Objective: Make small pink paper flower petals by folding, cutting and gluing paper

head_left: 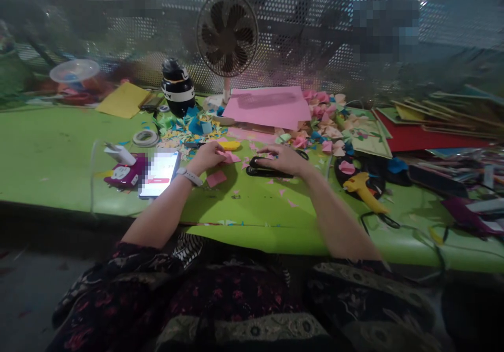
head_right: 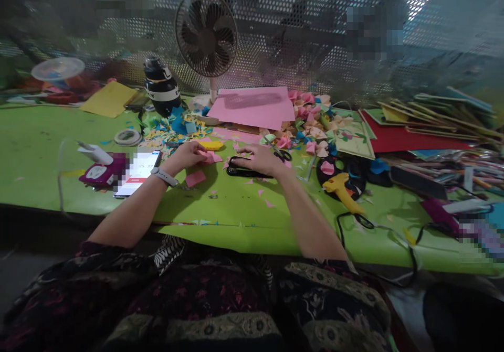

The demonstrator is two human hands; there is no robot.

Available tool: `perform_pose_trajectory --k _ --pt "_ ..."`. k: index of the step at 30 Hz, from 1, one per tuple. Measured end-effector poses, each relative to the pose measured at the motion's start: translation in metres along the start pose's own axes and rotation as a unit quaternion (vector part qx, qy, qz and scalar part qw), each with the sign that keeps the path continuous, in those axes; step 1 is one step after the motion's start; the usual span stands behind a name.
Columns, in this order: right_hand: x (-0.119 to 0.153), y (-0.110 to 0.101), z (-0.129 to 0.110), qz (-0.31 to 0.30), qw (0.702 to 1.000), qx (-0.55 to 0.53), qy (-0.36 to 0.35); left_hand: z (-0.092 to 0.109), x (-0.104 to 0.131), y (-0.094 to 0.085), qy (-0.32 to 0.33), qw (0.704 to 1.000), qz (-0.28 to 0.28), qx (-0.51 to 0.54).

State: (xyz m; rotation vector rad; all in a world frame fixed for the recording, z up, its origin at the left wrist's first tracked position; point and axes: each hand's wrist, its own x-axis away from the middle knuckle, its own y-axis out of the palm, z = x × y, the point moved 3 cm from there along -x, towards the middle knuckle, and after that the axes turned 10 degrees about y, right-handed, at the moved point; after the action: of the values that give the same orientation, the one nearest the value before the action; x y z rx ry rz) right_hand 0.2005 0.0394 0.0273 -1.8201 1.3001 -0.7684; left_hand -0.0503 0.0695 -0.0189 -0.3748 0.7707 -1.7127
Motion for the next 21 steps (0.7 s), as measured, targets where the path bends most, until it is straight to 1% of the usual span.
perform_pose_trajectory --k 3,6,9,11,13,15,17,19,20,21 --pt "0.005 -0.005 -0.003 -0.054 0.997 0.048 -0.032 0.005 0.002 -0.005 0.001 0.997 0.005 -0.079" --pt "0.005 -0.006 0.0 -0.07 0.993 0.085 -0.029 0.013 0.004 -0.008 0.002 0.99 -0.008 -0.139" --pt "0.004 -0.004 0.003 -0.083 0.992 0.091 -0.023 0.018 0.007 -0.01 -0.009 0.985 -0.011 -0.172" --pt "0.004 -0.004 0.004 -0.081 0.992 0.088 -0.036 0.021 0.009 -0.011 -0.004 0.982 0.012 -0.187" --pt "0.004 -0.005 0.005 -0.075 0.992 0.094 -0.045 0.024 0.011 -0.013 0.011 0.977 0.051 -0.208" --pt "0.004 -0.007 0.006 -0.066 0.991 0.101 -0.051 0.03 0.014 -0.011 0.063 0.973 0.085 -0.206" --pt "0.004 -0.009 0.007 -0.058 0.991 0.105 -0.059 0.039 0.016 -0.001 0.161 0.973 0.079 -0.149" --pt "0.004 -0.01 0.008 -0.059 0.991 0.103 -0.069 0.049 0.017 0.016 0.262 0.963 0.021 -0.057" --pt "0.005 -0.01 0.008 -0.064 0.99 0.102 -0.075 0.053 0.017 0.024 0.284 0.959 -0.009 -0.025" --pt "0.006 -0.01 0.007 -0.07 0.989 0.101 -0.081 0.056 0.017 0.032 0.291 0.956 -0.034 -0.013"
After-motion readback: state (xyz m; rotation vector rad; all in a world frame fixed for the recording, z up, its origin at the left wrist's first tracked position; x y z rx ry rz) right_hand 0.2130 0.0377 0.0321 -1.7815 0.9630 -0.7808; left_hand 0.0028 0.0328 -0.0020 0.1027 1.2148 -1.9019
